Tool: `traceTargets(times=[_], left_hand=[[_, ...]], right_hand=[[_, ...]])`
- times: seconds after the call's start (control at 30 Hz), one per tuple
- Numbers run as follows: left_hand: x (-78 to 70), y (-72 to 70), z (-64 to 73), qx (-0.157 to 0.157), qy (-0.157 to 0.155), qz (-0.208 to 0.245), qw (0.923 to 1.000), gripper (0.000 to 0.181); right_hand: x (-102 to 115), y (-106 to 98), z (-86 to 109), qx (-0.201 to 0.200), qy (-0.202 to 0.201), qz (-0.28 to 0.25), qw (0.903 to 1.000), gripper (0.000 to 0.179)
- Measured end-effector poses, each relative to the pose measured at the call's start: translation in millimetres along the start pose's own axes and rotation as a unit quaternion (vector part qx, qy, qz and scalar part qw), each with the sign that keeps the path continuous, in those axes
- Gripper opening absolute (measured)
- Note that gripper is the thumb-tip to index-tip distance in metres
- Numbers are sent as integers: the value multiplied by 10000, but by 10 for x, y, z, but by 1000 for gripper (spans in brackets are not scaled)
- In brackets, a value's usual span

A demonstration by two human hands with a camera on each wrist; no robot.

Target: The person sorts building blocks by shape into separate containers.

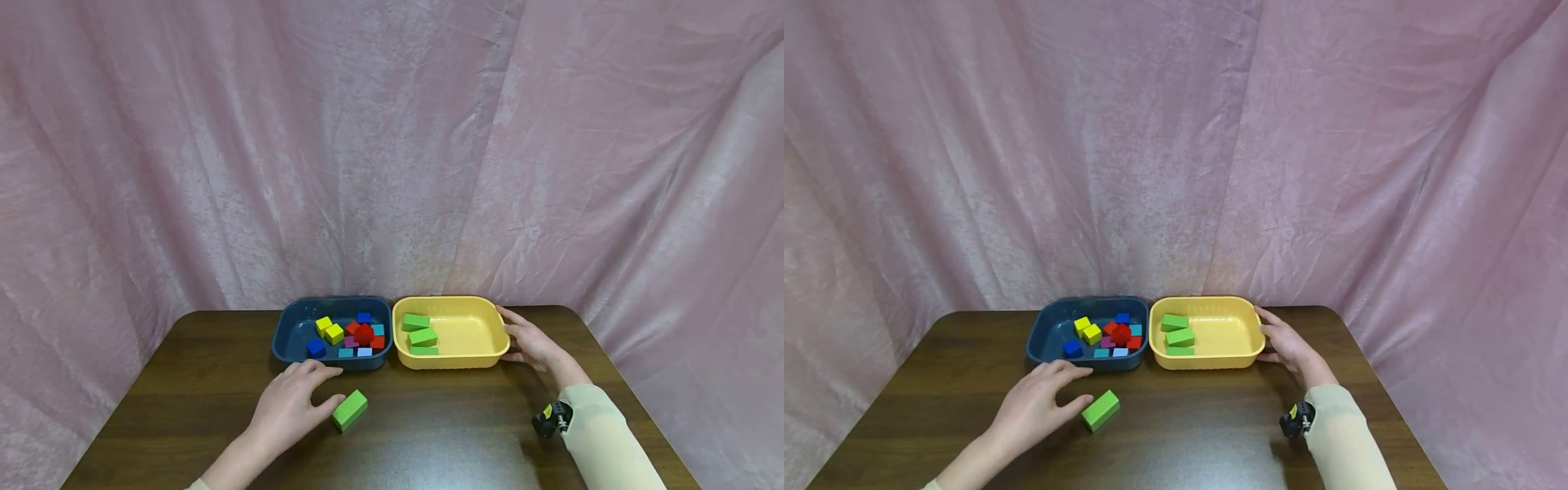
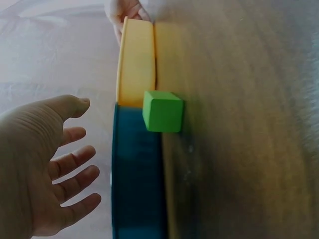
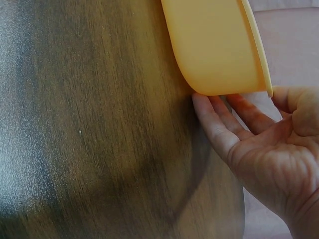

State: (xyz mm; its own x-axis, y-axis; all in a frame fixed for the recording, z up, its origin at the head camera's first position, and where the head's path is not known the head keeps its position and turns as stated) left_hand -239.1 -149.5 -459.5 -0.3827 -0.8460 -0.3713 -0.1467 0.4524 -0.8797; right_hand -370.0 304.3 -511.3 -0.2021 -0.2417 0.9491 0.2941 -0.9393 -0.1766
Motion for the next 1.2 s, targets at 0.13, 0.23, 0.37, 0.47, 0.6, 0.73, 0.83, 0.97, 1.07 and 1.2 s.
traceTargets(times=[0.13, 0.23, 0.37, 0.47, 0.6, 0.73, 0.83, 0.97, 1.07, 1.2], left_hand=[[21, 69, 39, 221, -153, -36, 9996, 39], [35, 122, 56, 434, -281, -93, 9986, 41], [50, 193, 79, 656, -355, -138, 9971, 44], [54, 235, 100, 701, -340, -133, 9969, 44], [50, 264, 130, 592, -247, -136, 9978, 42], [49, 284, 149, 507, -170, -172, 9984, 41], [53, 303, 150, 543, -188, -213, 9981, 39], [64, 336, 148, 665, -275, -260, 9971, 39], [69, 363, 146, 750, -324, -275, 9963, 39], [71, 391, 143, 802, -369, -316, 9956, 39]], right_hand=[[5, 3, -2, -5, 10, -4, 10000, 60], [11, 6, -1, -7, 20, 10, 10000, 60], [19, 12, 3, 13, 21, 25, 10000, 60], [22, 14, 6, 0, 16, 27, 10000, 60], [25, 13, 10, -19, 8, 50, 10000, 60], [26, 10, 14, -6, -8, 60, 10000, 60], [25, 11, 17, 0, -26, 65, 10000, 60], [15, 13, 18, -12, -8, 70, 10000, 60], [11, 15, 20, -29, 18, 58, 10000, 60], [15, 20, 23, -34, 22, 48, 10000, 60]])
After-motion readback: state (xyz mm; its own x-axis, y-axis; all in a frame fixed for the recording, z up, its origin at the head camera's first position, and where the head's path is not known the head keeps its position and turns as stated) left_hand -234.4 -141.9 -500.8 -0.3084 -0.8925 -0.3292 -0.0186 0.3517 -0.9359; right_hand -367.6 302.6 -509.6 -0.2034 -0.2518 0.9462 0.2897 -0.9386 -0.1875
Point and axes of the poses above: each hand's wrist, its own z-axis away from the middle knuckle, its own y-axis out of the palm, x = y × z, the point moved 4 cm from there along -z, towards the middle knuckle, and after that the axes turned 5 degrees about z, right-handed, at the moved point
